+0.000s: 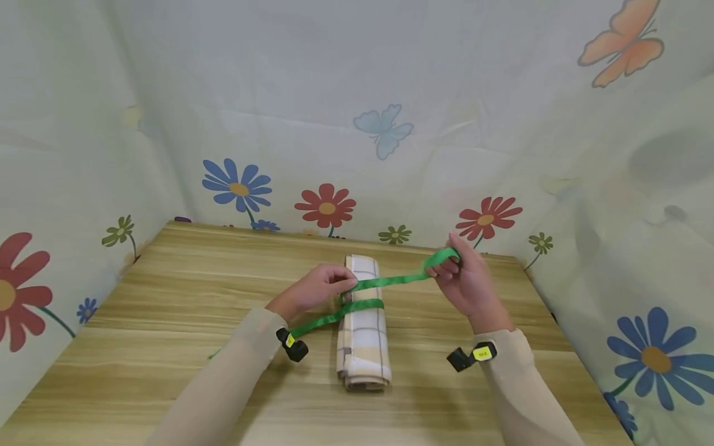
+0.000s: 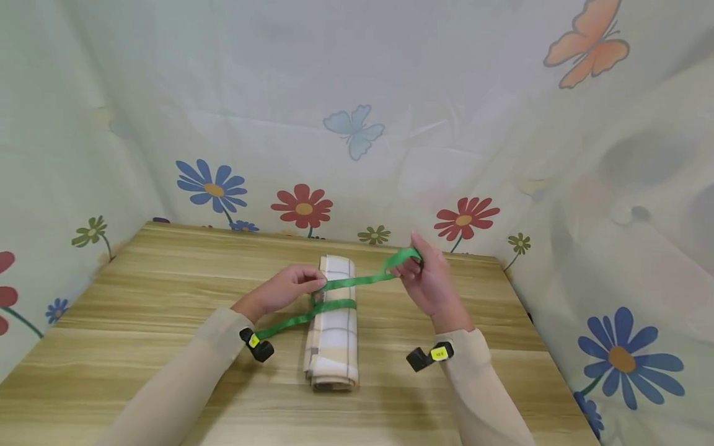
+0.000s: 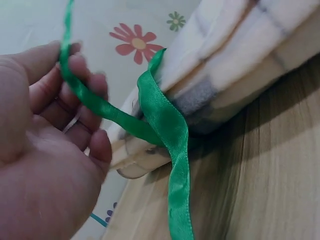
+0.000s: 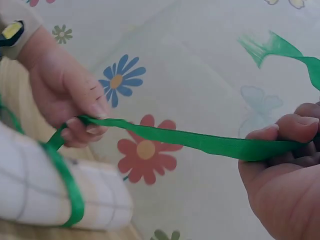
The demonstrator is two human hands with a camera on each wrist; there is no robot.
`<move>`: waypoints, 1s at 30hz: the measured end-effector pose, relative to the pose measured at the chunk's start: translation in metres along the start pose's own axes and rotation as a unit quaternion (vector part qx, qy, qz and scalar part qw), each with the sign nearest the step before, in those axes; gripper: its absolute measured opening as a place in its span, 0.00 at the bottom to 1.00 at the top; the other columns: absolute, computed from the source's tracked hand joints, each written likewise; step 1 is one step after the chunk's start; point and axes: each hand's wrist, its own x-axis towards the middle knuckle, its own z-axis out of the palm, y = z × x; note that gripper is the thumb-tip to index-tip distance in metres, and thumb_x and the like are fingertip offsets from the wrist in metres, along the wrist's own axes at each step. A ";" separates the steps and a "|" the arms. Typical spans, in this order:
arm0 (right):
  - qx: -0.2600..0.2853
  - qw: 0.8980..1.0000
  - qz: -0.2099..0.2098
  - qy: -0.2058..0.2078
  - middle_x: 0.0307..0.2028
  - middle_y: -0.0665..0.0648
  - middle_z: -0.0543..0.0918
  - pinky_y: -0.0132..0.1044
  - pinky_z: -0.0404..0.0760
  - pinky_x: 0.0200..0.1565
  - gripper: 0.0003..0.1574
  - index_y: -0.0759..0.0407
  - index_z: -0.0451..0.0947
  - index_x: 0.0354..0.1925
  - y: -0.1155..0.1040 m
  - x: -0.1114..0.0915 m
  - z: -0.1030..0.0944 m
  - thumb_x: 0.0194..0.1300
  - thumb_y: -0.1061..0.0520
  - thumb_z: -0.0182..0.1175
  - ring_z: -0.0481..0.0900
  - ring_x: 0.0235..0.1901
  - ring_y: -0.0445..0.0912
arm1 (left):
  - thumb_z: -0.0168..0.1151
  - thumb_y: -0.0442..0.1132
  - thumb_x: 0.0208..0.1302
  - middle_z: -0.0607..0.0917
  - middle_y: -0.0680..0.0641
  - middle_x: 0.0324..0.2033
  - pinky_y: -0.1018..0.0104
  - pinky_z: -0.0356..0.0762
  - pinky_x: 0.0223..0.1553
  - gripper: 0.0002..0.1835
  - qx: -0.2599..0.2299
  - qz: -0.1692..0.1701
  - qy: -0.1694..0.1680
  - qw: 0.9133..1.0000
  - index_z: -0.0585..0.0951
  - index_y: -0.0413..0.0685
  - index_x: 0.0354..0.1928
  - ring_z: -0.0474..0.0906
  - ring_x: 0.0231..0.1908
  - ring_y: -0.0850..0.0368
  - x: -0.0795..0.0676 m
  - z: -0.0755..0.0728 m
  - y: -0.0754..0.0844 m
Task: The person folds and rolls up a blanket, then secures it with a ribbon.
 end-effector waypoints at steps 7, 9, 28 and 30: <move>0.064 0.998 0.012 0.016 0.21 0.50 0.54 0.32 0.74 0.41 0.32 0.53 0.58 0.21 0.019 -0.054 -0.033 0.86 0.44 0.34 0.52 0.24 0.46 | 0.60 0.48 0.76 0.86 0.51 0.41 0.62 0.77 0.47 0.11 0.079 -0.020 -0.027 0.996 0.86 0.53 0.47 0.77 0.42 0.56 0.008 0.007 0.006; 0.086 0.996 0.020 0.018 0.21 0.50 0.53 0.34 0.71 0.42 0.32 0.52 0.56 0.22 0.027 -0.068 -0.041 0.86 0.45 0.32 0.50 0.24 0.47 | 0.59 0.47 0.76 0.86 0.52 0.41 0.63 0.75 0.46 0.10 0.096 -0.021 -0.031 0.995 0.87 0.53 0.46 0.76 0.41 0.56 0.008 0.008 0.008; 0.018 0.974 0.158 0.162 0.18 0.48 0.52 0.35 0.70 0.39 0.35 0.52 0.48 0.20 0.067 -0.128 -0.110 0.84 0.37 0.29 0.52 0.22 0.45 | 0.62 0.40 0.74 0.87 0.56 0.41 0.62 0.80 0.52 0.06 0.174 -0.049 -0.031 0.983 0.87 0.57 0.44 0.79 0.43 0.58 0.013 0.024 0.013; -0.038 0.960 0.181 0.210 0.16 0.46 0.55 0.35 0.71 0.37 0.36 0.51 0.50 0.19 0.067 -0.127 -0.111 0.84 0.38 0.34 0.55 0.20 0.44 | 0.62 0.40 0.74 0.87 0.56 0.41 0.61 0.80 0.52 0.06 0.174 -0.046 -0.032 0.983 0.87 0.56 0.44 0.79 0.43 0.58 0.013 0.024 0.013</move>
